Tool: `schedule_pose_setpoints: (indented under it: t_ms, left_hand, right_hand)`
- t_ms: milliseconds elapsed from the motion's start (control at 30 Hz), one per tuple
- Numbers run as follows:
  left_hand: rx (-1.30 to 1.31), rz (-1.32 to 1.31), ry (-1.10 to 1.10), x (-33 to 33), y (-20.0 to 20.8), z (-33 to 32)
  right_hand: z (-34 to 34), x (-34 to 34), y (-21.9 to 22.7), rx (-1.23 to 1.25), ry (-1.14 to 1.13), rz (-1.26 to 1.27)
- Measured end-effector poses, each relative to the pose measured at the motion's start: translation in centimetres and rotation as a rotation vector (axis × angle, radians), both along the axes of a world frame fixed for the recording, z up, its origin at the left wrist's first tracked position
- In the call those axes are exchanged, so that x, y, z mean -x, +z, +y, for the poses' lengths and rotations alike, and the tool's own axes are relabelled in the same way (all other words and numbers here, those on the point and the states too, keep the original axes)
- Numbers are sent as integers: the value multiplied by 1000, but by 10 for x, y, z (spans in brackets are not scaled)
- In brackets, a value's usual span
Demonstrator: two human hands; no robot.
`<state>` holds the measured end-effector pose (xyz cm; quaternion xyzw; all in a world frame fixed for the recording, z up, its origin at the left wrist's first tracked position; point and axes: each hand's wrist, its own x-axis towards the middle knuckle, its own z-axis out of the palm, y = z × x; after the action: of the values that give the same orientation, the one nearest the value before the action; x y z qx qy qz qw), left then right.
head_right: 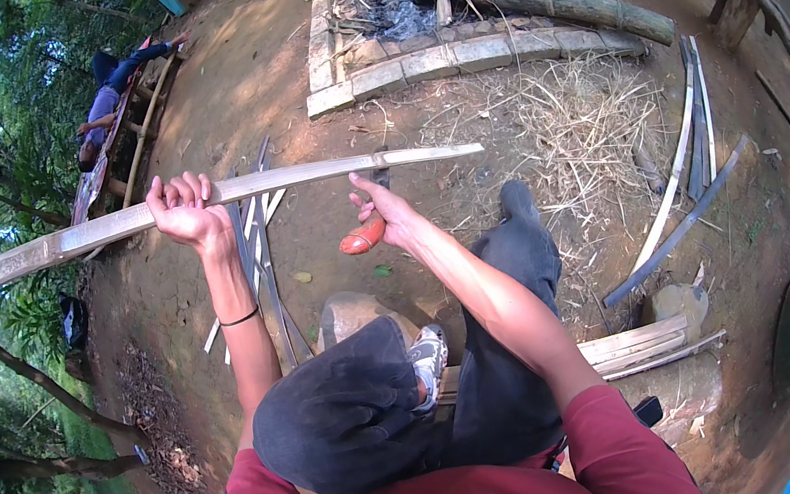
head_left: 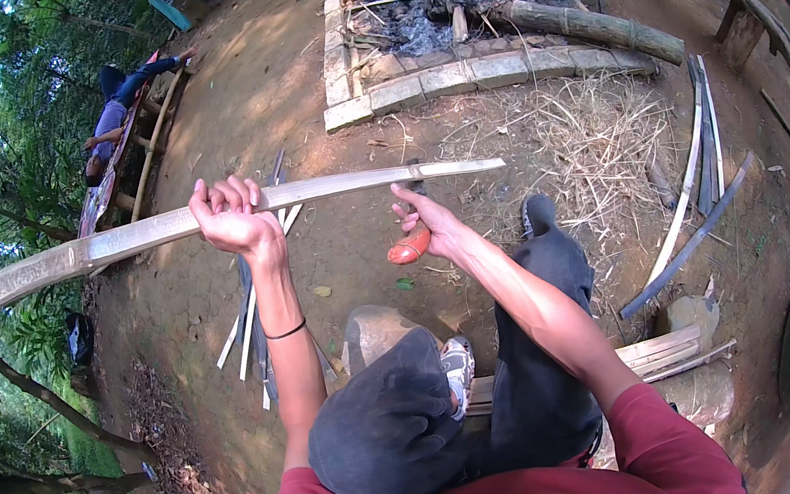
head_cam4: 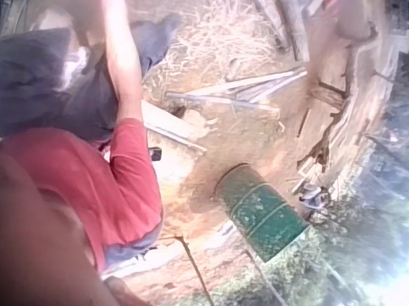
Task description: The person uses a machete to shave the outer layer off a long piece of bamboo, holding the bamboo in one hand and drawing the blade toward themselves along the length of the wood while seated outdoors.
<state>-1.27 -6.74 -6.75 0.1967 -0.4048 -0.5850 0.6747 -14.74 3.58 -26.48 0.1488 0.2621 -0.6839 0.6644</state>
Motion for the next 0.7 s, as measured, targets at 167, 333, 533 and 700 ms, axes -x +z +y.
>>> schedule_pose_setpoints:
  t_ms: [167, 333, 533, 700]
  left_hand:
    - [77, -195, 94, -18, 28, -23]
    - [71, -331, 200, -17, 23, -20]
    - [2, -276, 228, -13, 15, -8]
    - [139, -289, 194, -9, 20, 4]
  right_hand:
    - [27, -56, -42, -88, 439, -133]
    - [71, -73, -27, -71, 863, 112]
    - [129, -30, 52, 208, 878, 1327]
    - [151, 11, 52, 201, 824, 1478]
